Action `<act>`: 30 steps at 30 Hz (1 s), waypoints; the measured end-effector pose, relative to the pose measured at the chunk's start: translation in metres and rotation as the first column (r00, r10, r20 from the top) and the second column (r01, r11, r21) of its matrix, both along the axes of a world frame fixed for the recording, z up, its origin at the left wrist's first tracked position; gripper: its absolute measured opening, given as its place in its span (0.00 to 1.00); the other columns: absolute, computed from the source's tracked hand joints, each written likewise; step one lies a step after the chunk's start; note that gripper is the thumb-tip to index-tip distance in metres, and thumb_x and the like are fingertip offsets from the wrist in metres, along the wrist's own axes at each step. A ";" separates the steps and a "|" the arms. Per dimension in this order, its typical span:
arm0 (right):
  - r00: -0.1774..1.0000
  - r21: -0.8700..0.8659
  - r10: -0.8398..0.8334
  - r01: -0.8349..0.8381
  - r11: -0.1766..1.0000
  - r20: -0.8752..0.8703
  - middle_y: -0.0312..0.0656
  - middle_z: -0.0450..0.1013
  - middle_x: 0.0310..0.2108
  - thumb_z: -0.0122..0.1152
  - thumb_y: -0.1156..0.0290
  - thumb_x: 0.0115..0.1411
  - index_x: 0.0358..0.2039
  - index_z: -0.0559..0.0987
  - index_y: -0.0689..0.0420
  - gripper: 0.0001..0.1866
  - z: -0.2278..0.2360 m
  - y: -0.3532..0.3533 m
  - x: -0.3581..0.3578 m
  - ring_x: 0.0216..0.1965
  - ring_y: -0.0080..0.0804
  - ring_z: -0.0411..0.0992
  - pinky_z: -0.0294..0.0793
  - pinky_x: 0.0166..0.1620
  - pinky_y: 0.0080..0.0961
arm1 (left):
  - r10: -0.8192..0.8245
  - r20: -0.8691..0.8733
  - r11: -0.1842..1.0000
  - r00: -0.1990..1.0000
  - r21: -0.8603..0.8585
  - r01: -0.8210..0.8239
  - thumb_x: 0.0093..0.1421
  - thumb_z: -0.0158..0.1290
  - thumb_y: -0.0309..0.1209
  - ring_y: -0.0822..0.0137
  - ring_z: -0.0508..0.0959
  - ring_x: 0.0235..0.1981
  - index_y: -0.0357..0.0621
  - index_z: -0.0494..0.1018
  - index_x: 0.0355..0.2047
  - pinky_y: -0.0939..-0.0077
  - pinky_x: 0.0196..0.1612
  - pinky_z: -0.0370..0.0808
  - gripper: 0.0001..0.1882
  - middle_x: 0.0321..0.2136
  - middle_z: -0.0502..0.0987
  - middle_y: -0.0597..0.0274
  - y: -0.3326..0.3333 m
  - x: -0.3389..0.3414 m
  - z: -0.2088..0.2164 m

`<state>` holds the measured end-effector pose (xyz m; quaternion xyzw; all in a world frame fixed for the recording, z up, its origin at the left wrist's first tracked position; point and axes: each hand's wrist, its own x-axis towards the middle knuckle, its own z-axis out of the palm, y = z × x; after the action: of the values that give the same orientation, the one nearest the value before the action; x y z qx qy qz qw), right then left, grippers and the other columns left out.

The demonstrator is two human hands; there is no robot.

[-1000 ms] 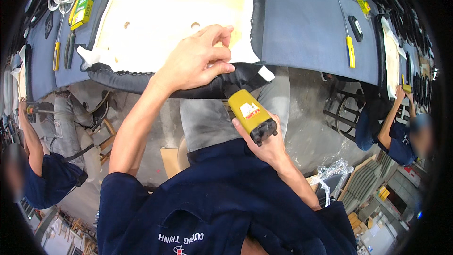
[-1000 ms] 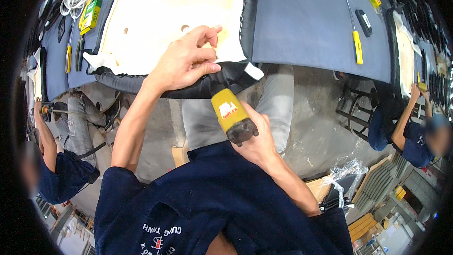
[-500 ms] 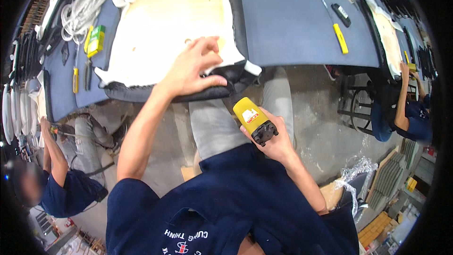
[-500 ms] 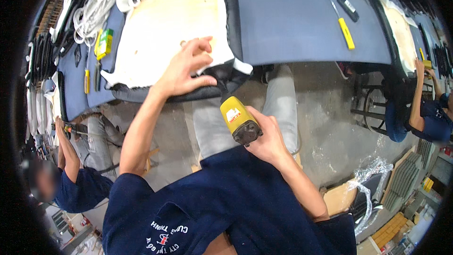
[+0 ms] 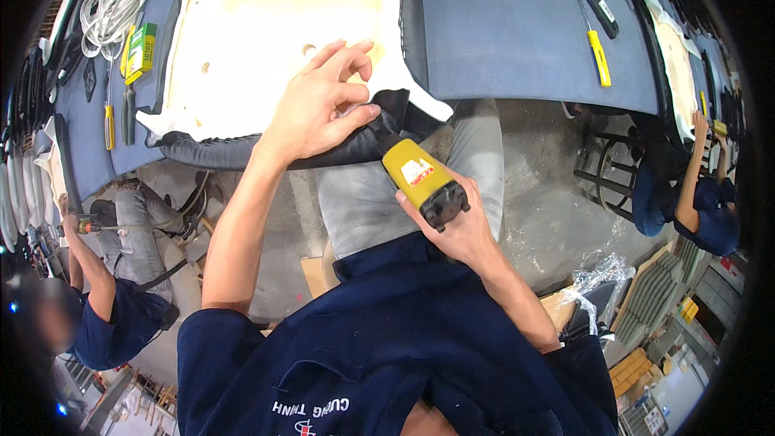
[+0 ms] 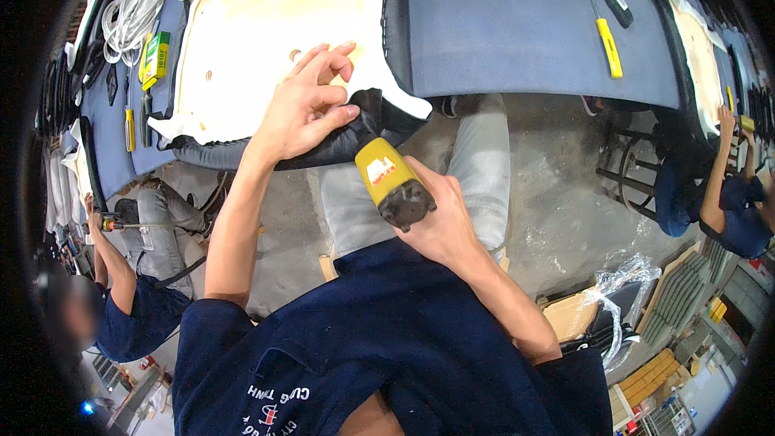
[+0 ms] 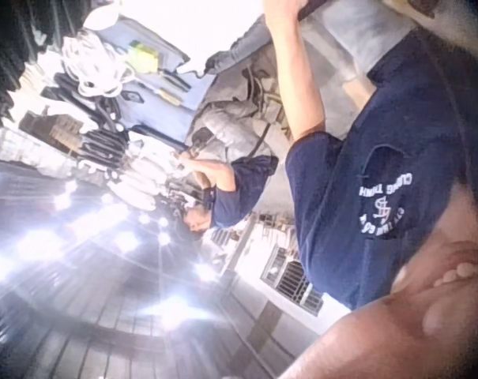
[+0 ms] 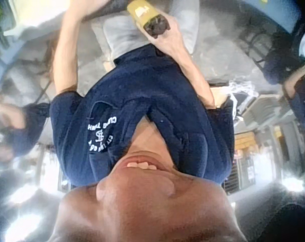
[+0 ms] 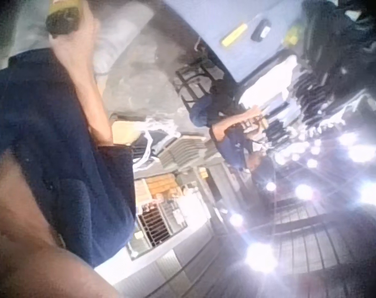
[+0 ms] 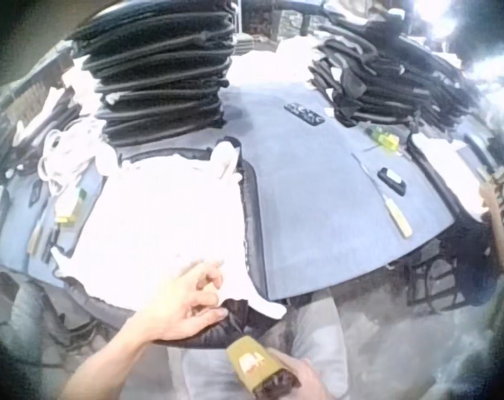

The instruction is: The person uses a yellow pneumatic staple gun to attach black fabric to the underside of a seat base. They repeatedly pull the fabric taut, staple the edges, and use a screwdriver to adjust the material. The person works on one seat base at a time in a workshop setting.

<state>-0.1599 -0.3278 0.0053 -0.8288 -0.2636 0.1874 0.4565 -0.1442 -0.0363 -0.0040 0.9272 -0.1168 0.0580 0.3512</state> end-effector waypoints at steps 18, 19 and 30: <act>0.961 -0.089 -0.273 0.268 0.959 -0.052 0.56 0.86 0.44 0.77 0.59 0.65 0.60 0.80 0.67 0.30 0.051 -0.053 0.090 0.49 0.48 0.86 0.83 0.54 0.40 | 0.095 0.033 0.993 0.995 -0.072 -0.093 0.64 0.67 0.39 0.44 0.77 0.65 0.41 0.84 0.40 0.52 0.67 0.72 0.14 0.56 0.80 0.49 0.012 -0.004 0.003; 0.960 -0.152 -0.267 0.277 0.949 0.083 0.61 0.85 0.45 0.75 0.56 0.65 0.64 0.77 0.67 0.35 0.056 -0.048 0.117 0.51 0.56 0.85 0.82 0.56 0.45 | 0.087 0.051 0.995 0.995 -0.048 -0.084 0.64 0.67 0.39 0.44 0.77 0.65 0.41 0.84 0.39 0.52 0.67 0.72 0.13 0.56 0.80 0.49 0.016 -0.005 0.001; 0.619 -0.411 -0.203 0.696 0.589 0.759 0.52 0.76 0.64 0.66 0.46 0.71 0.64 0.76 0.59 0.33 -0.060 -0.165 0.328 0.66 0.60 0.72 0.77 0.61 0.56 | 0.257 0.300 0.949 0.919 0.102 -0.298 0.63 0.67 0.33 0.42 0.70 0.74 0.39 0.82 0.34 0.40 0.77 0.60 0.10 0.56 0.80 0.49 -0.027 -0.020 0.004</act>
<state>0.1679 -0.4923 -0.0548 -0.9838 -0.0785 -0.1569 0.0372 -0.1643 -0.0630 -0.0003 0.9396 -0.0368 0.2305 0.2503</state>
